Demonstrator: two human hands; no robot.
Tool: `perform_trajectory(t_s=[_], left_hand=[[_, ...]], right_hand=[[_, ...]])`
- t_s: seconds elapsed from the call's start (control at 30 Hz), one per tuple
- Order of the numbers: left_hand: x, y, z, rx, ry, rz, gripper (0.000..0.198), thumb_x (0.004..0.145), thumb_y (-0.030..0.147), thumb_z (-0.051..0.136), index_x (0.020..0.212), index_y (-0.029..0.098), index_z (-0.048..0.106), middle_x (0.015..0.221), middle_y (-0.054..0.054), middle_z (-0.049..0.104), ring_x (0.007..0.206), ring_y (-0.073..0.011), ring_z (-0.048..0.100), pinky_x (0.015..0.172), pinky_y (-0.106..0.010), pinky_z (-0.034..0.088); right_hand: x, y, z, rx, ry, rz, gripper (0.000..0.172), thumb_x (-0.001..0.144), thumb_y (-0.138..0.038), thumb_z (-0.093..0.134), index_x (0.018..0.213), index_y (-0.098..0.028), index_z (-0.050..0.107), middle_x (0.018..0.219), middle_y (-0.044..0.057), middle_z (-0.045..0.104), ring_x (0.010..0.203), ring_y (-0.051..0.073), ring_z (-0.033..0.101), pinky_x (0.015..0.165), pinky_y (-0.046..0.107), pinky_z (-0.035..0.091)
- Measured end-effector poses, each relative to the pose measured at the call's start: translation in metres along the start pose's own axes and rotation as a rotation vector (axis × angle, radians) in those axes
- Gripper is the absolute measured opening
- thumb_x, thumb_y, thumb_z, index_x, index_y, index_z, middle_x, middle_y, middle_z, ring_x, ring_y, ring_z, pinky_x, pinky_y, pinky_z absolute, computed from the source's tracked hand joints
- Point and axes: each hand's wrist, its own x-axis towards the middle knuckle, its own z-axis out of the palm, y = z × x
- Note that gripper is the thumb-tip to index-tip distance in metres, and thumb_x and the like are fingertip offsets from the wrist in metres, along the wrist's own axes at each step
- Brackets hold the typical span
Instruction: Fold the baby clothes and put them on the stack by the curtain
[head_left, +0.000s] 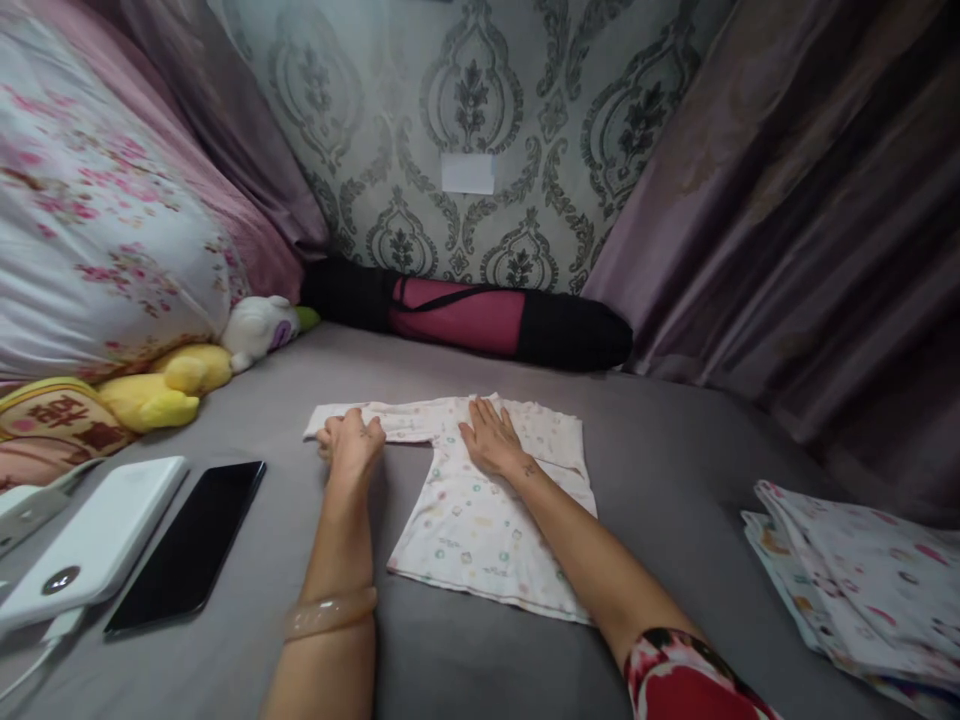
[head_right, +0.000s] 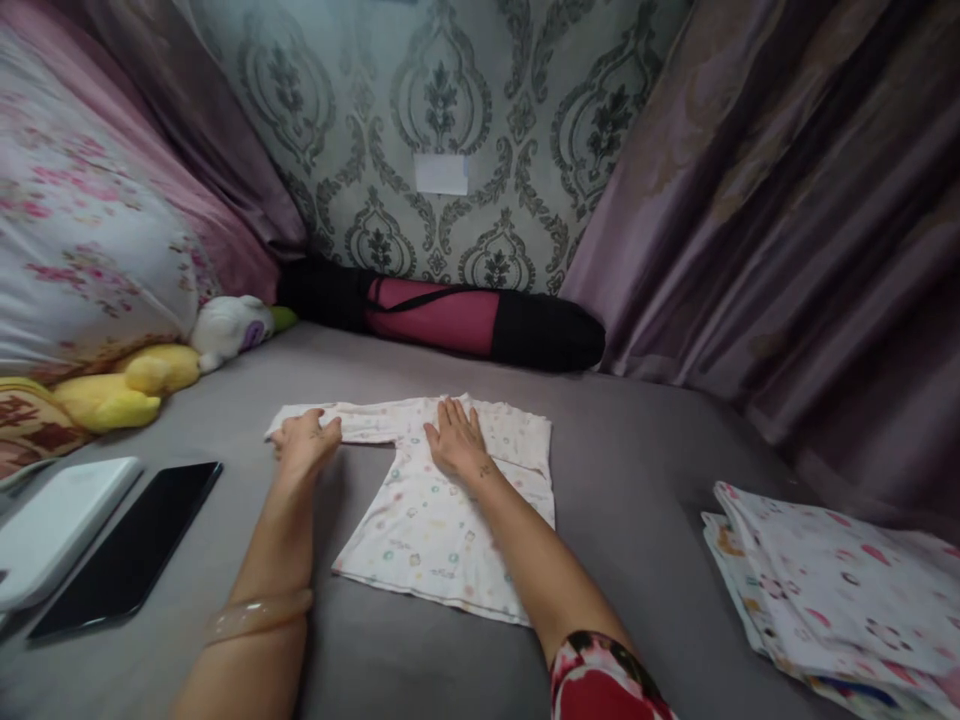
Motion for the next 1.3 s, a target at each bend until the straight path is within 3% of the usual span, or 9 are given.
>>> perform_trajectory(t_s=[0.1, 0.23, 0.4, 0.47, 0.83, 0.93, 1.03, 1.13, 1.3], left_hand=[[0.004, -0.008, -0.006, -0.029, 0.134, -0.18, 0.037, 0.08, 0.035, 0.05, 0.111, 0.014, 0.056, 0.127, -0.027, 0.046, 0.119, -0.0439, 0.04, 0.091, -0.057, 0.037], [0.011, -0.014, -0.005, -0.071, 0.206, -0.34, 0.044, 0.075, 0.034, 0.054, 0.113, 0.012, 0.053, 0.129, -0.027, 0.046, 0.121, -0.0434, 0.041, 0.094, -0.056, 0.036], [0.015, -0.018, -0.001, -0.092, 0.278, -0.364, 0.047, 0.076, 0.033, 0.054, 0.115, 0.008, 0.05, 0.128, -0.029, 0.047, 0.121, -0.0426, 0.041, 0.094, -0.054, 0.036], [0.017, -0.02, 0.0, -0.089, 0.291, -0.362, 0.046, 0.076, 0.031, 0.054, 0.115, 0.008, 0.051, 0.128, -0.029, 0.048, 0.121, -0.0421, 0.042, 0.094, -0.054, 0.036], [0.025, -0.027, 0.002, -0.176, 0.323, -0.398, 0.021, 0.069, 0.023, 0.055, 0.09, 0.019, 0.059, 0.114, -0.019, 0.058, 0.116, -0.0399, 0.048, 0.093, -0.056, 0.036], [0.034, -0.024, -0.003, -0.427, 0.321, -0.404, 0.015, 0.066, 0.024, 0.056, 0.08, 0.02, 0.055, 0.095, -0.012, 0.062, 0.102, -0.0321, 0.056, 0.089, -0.047, 0.042], [0.045, -0.02, -0.007, -0.971, 0.282, -0.463, 0.013, 0.061, 0.021, 0.053, 0.073, 0.02, 0.048, 0.071, -0.001, 0.056, 0.079, -0.0207, 0.06, 0.073, -0.035, 0.049], [0.051, -0.016, -0.01, -1.49, 0.167, -0.484, 0.017, 0.054, 0.014, 0.048, 0.07, 0.018, 0.047, 0.064, 0.003, 0.054, 0.067, -0.0148, 0.059, 0.063, -0.027, 0.049], [0.048, -0.013, -0.016, -1.748, 0.032, -0.393, 0.021, 0.05, 0.008, 0.048, 0.069, 0.017, 0.051, 0.065, 0.002, 0.059, 0.065, -0.0123, 0.059, 0.062, -0.023, 0.048]], right_hand=[[0.004, 0.005, 0.002, 0.004, -0.013, 0.004, 0.065, 0.097, -0.047, 0.018, 0.15, -0.008, 0.021, 0.158, 0.011, 0.015, 0.146, 0.021, 0.008, 0.116, 0.041, 0.001], [0.007, 0.006, -0.003, 0.01, -0.075, 0.011, 0.064, 0.098, -0.047, 0.022, 0.148, -0.008, 0.026, 0.157, 0.014, 0.018, 0.145, 0.025, 0.012, 0.115, 0.044, 0.004], [0.023, -0.014, -0.012, -0.04, 0.09, -0.108, 0.042, 0.1, -0.031, 0.026, 0.127, -0.019, 0.054, 0.14, 0.009, 0.05, 0.13, 0.021, 0.038, 0.108, 0.039, 0.021], [0.036, -0.024, -0.013, -0.052, 0.075, -0.158, 0.038, 0.1, -0.028, 0.027, 0.119, -0.023, 0.059, 0.128, 0.007, 0.059, 0.12, 0.021, 0.046, 0.1, 0.036, 0.028], [0.099, -0.06, -0.003, -0.092, -0.089, -0.133, 0.028, 0.092, -0.028, 0.045, 0.111, -0.022, 0.064, 0.121, 0.01, 0.059, 0.116, 0.026, 0.047, 0.094, 0.036, 0.034], [0.108, -0.061, -0.003, -0.072, -0.133, -0.126, 0.026, 0.086, -0.026, 0.05, 0.106, -0.021, 0.065, 0.115, 0.01, 0.062, 0.108, 0.026, 0.053, 0.089, 0.035, 0.04], [0.112, -0.061, -0.004, -0.052, -0.15, -0.155, 0.036, 0.079, -0.02, 0.051, 0.113, -0.024, 0.063, 0.114, 0.007, 0.063, 0.105, 0.024, 0.055, 0.087, 0.033, 0.042], [0.114, -0.06, -0.005, -0.006, -0.147, -0.194, 0.051, 0.073, -0.016, 0.053, 0.122, -0.028, 0.059, 0.119, 0.005, 0.061, 0.109, 0.024, 0.054, 0.09, 0.033, 0.041], [0.12, -0.058, -0.006, 0.219, -0.255, -0.185, 0.036, 0.068, -0.014, 0.055, 0.1, -0.024, 0.07, 0.098, 0.002, 0.068, 0.093, 0.02, 0.059, 0.077, 0.025, 0.042]])
